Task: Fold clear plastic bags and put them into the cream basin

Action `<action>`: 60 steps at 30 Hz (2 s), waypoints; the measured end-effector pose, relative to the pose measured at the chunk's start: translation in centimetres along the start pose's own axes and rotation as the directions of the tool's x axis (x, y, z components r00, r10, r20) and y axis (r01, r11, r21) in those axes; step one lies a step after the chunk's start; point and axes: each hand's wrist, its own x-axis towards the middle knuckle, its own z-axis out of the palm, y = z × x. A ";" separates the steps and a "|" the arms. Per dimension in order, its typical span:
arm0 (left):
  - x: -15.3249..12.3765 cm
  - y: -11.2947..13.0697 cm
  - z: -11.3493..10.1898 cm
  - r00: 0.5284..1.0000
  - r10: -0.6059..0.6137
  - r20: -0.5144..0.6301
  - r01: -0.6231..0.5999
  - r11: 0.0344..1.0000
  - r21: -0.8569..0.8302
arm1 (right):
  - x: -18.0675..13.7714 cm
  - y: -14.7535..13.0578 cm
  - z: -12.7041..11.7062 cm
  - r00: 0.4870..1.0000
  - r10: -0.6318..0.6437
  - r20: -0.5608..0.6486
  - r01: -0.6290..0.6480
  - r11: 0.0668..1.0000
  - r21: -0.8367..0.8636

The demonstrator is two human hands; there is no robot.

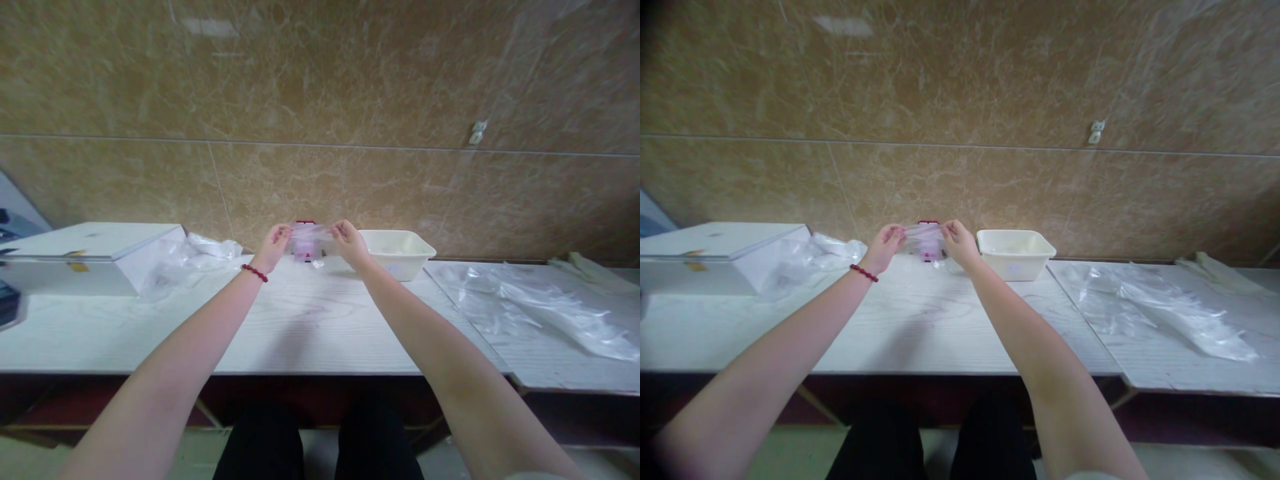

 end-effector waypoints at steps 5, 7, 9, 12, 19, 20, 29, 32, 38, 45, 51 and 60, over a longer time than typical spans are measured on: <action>-3.0 0.2 -1.5 0.966 0.194 0.168 -0.241 0.912 0.332 | -3.1 0.4 -0.3 0.995 -0.049 0.089 0.052 0.998 -0.034; -4.6 -0.3 -2.0 0.953 0.196 0.231 -0.275 0.880 0.388 | -4.7 0.9 0.1 0.989 -0.041 0.139 0.050 0.997 -0.060; -6.2 -1.2 -2.4 0.945 0.184 0.269 -0.286 0.863 0.416 | -6.3 1.4 0.6 0.984 -0.032 0.174 0.046 0.996 -0.076; -8.4 -2.8 -2.8 0.916 0.176 0.360 -0.336 0.826 0.452 | -8.7 2.3 1.4 0.973 -0.040 0.228 0.062 0.994 -0.087; -12.7 -5.7 -3.1 0.869 0.003 0.494 -0.315 0.775 0.549 | -13.6 4.4 3.1 0.907 0.008 0.421 0.071 0.983 -0.171; -13.0 -5.8 -3.1 0.860 -0.025 0.509 -0.304 0.776 0.553 | -14.1 4.6 3.3 0.898 0.032 0.439 0.059 0.980 -0.192; -13.3 -5.8 -3.7 0.820 -0.141 0.554 -0.234 0.801 0.551 | -15.1 3.1 2.4 0.774 0.092 0.626 0.134 0.944 -0.303; -12.7 -5.9 -4.0 0.838 -0.176 0.517 -0.169 0.817 0.552 | -14.9 2.7 1.9 0.763 0.097 0.639 0.148 0.936 -0.319; -10.1 -7.1 -3.6 0.897 -0.139 0.419 -0.171 0.765 0.621 | -13.3 3.9 1.5 0.764 0.064 0.642 0.161 0.945 -0.286; -8.6 -10.6 -2.8 0.945 -0.064 0.322 -0.224 0.593 0.774 | -9.7 7.2 2.8 0.844 0.156 0.514 0.104 0.892 -0.441; -9.0 -12.8 -3.2 0.944 -0.164 0.287 -0.178 0.481 0.859 | -5.9 9.5 4.8 0.861 0.302 0.408 0.068 0.728 -0.682; -9.0 -13.7 -3.0 0.954 -0.184 0.236 -0.138 0.431 0.892 | -1.0 10.7 8.6 0.831 0.422 0.363 0.078 0.557 -0.827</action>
